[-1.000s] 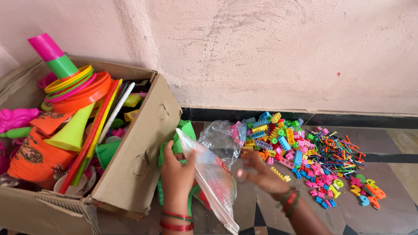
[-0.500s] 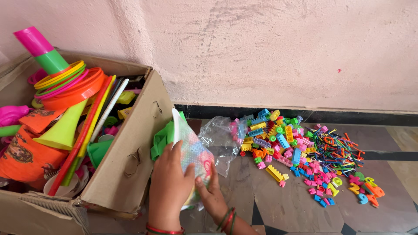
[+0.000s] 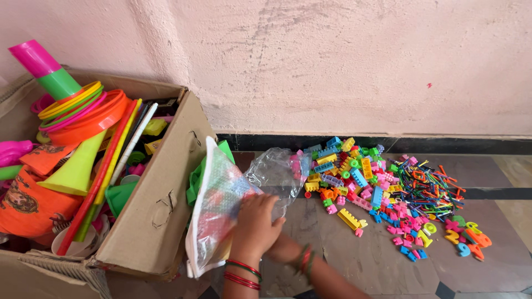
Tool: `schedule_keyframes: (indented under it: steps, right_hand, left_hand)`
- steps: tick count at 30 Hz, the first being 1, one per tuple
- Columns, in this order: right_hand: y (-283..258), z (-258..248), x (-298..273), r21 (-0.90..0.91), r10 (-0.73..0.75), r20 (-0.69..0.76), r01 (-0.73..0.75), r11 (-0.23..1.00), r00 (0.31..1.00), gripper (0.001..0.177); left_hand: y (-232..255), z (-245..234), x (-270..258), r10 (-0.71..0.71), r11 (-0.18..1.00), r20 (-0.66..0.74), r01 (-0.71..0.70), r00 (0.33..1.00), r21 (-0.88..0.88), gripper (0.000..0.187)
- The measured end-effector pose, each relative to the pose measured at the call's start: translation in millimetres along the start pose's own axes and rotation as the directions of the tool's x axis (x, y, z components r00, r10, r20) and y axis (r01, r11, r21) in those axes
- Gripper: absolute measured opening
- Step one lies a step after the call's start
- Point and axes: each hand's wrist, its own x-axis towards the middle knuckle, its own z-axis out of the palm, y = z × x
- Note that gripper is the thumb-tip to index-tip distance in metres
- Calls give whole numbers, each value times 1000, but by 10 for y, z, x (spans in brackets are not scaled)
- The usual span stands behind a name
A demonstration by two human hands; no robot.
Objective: The person sorts colorful plastic building blocks and toy pieces from a pile on the floor into a clear plastic bag. They pick up individual pieces and small clusters, placing them into the bag while occasionally adjusting the bag's position.
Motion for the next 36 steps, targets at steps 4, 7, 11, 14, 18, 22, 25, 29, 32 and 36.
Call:
schedule_keyframes:
  steps: [4, 7, 11, 14, 18, 22, 25, 29, 32, 36]
  right_hand:
    - [-90, -612, -24, 434, 352, -102, -277, 857, 930, 48]
    - [-117, -736, 129, 325, 306, -408, -177, 929, 860, 52]
    - [10, -807, 244, -36, 271, -639, -381, 924, 720, 58]
    - [187, -864, 379, -32, 218, -607, -298, 954, 764, 54]
    - [307, -1014, 413, 241, 274, -436, -182, 953, 857, 57]
    - [222, -1318, 161, -648, -442, -40, 313, 694, 896, 31]
    - [190, -1455, -16, -194, 122, -608, -296, 935, 784, 27]
    - [191, -2064, -585, -268, -96, -855, -277, 923, 509, 23]
    - [138, -2587, -1343, -419, -259, -856, -306, 855, 448, 20]
    - [-34, -3031, -2421, -425, -361, -896, -742, 519, 261, 50]
  left_hand:
    - [-74, 137, -23, -160, 973, 123, 135, 979, 188, 66]
    - [-16, 145, -40, -202, 964, 191, 161, 961, 211, 62]
    - [61, 88, -25, -207, 957, 192, 158, 959, 241, 62]
    - [112, 116, -10, -128, 980, 151, 101, 980, 173, 60]
    - [199, 269, -11, 13, 992, 166, 8, 986, -125, 55]
    - [245, 402, -60, 69, 959, 312, 22, 948, -281, 52]
    - [256, 446, -64, 69, 983, 360, -3, 930, -181, 50]
    - [228, 445, -81, 98, 980, 315, -37, 944, -194, 50]
    - [220, 449, -88, 146, 977, 255, -99, 956, -189, 49]
    - [257, 485, -149, 215, 976, 174, -204, 961, -81, 48]
